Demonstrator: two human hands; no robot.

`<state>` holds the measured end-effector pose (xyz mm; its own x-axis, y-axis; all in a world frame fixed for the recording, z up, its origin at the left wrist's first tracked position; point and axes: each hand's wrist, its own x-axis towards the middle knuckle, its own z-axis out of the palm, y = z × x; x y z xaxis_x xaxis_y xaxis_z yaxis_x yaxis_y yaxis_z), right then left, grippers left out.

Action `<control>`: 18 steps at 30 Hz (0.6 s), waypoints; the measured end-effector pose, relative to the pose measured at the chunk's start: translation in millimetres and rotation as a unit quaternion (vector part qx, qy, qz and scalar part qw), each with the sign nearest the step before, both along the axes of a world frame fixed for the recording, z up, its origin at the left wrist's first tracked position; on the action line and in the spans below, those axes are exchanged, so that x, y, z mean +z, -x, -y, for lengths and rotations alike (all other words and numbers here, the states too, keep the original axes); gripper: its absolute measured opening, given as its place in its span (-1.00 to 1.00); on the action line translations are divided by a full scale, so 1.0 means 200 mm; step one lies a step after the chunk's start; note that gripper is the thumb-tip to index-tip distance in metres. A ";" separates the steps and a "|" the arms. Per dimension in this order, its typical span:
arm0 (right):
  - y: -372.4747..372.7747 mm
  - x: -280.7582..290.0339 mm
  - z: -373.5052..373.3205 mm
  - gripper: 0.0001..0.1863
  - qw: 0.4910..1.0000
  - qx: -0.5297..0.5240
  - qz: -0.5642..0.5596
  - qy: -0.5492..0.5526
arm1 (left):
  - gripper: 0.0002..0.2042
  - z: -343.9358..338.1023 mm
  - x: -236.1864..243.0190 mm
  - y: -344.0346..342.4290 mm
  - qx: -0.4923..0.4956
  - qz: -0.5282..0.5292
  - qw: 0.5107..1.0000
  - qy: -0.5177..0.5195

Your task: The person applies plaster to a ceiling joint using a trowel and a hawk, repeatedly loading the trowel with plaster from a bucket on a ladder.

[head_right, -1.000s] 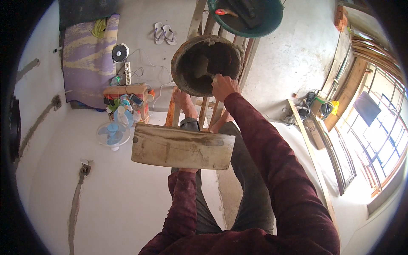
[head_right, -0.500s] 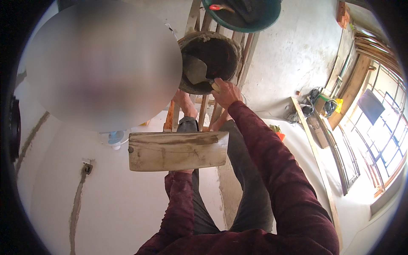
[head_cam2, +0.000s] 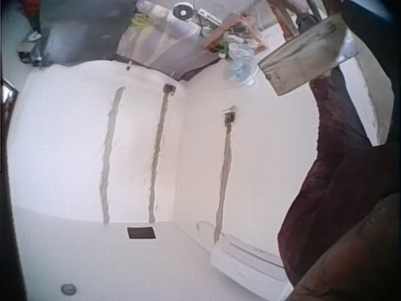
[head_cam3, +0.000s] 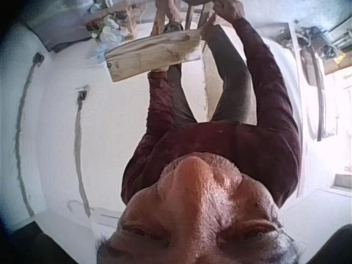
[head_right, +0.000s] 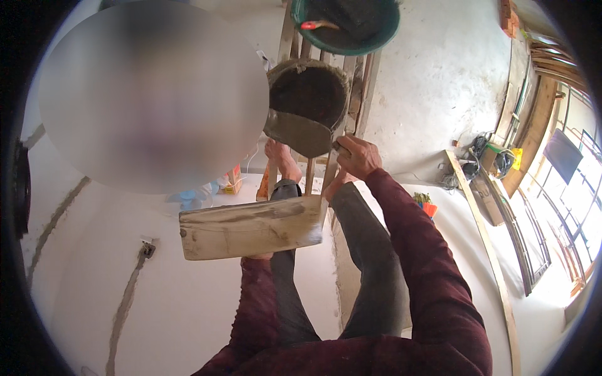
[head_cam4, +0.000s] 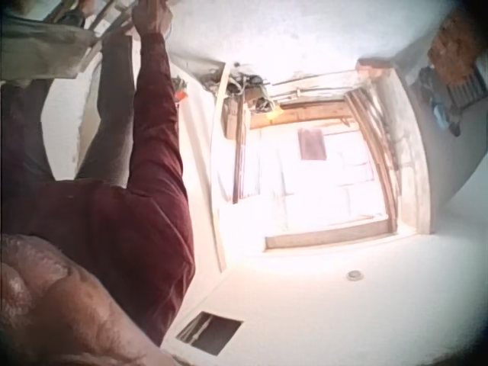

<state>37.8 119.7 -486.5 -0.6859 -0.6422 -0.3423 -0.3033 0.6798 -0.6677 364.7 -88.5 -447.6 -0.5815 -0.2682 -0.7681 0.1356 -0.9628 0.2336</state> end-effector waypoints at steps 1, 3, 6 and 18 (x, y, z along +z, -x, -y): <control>0.03 0.19 -0.01 -0.66 1.000 0.010 -0.018 0.021 | -0.49 0.06 0.06 0.00 0.001 -0.030 1.000 0.008; 0.13 0.59 -0.06 -0.69 0.997 0.033 -0.051 0.049 | -0.49 0.19 0.19 0.09 -0.005 -0.101 0.994 0.028; 0.29 1.23 -0.07 -0.74 0.990 0.067 -0.093 0.077 | -0.50 0.40 0.42 0.37 -0.028 -0.215 0.974 0.069; 0.50 3.37 -0.35 -0.81 0.966 0.048 -0.212 0.141 | -0.53 0.47 2.09 1.86 -0.190 -0.338 0.792 0.471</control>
